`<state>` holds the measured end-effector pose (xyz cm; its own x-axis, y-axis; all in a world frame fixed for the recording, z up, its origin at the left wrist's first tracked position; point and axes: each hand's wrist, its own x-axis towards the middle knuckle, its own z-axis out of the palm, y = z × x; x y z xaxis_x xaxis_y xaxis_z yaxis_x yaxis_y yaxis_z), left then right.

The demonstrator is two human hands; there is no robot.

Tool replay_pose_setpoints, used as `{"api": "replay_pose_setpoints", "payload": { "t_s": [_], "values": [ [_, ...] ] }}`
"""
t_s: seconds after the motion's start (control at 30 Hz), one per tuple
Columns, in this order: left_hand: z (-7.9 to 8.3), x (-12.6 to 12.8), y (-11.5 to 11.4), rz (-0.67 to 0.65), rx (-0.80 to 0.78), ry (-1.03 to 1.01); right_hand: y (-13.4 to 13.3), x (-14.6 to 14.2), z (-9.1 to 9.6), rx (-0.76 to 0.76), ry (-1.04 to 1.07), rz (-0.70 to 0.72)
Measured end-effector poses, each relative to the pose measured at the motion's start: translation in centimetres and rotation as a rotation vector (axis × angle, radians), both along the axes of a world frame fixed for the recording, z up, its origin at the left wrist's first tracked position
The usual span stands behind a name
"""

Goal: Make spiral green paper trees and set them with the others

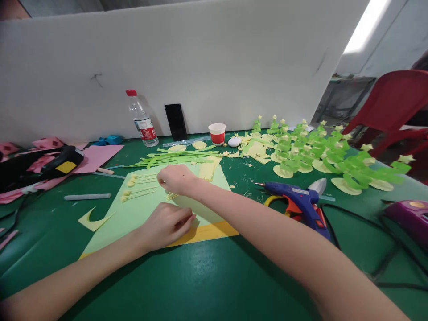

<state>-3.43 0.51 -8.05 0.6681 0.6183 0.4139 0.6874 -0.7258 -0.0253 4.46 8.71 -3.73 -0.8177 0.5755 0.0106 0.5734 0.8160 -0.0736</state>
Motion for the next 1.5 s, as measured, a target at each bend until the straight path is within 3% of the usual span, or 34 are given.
{"api": "replay_pose_setpoints", "payload": {
  "t_s": [0.27,0.53,0.7,0.83,0.93,1.07,1.23,1.37,1.5],
  "values": [
    [0.0,-0.1,0.0,-0.032,-0.057,-0.018,-0.7,-5.0,-0.6,-0.034,0.011,0.068],
    [0.0,-0.2,0.0,-0.043,-0.046,-0.034,-1.1,-4.6,-0.2,-0.063,0.025,0.007],
    [0.0,-0.1,0.0,-0.032,-0.047,-0.04,-1.5,-1.2,1.8,-0.081,0.08,-0.106],
    [0.0,-0.1,-0.4,-0.042,-0.026,-0.061,-2.5,4.5,3.2,-0.095,0.121,-0.273],
    [0.7,-0.4,-0.6,-0.018,0.0,-0.094,-4.2,8.7,2.7,-0.144,0.126,-0.378],
    [2.9,-2.0,1.0,0.244,0.028,-0.161,-6.6,11.5,0.6,-0.233,0.141,-0.386],
    [5.8,-5.5,6.0,0.683,-0.035,-0.111,-7.9,11.4,-1.1,-0.25,0.197,-0.342],
    [5.7,-8.0,10.0,0.913,-0.192,0.002,-8.1,11.3,-1.6,-0.219,0.241,-0.321],
    [4.7,-9.0,12.0,1.002,-0.308,0.031,-8.4,11.4,-1.6,-0.183,0.284,-0.301]
  ]
}}
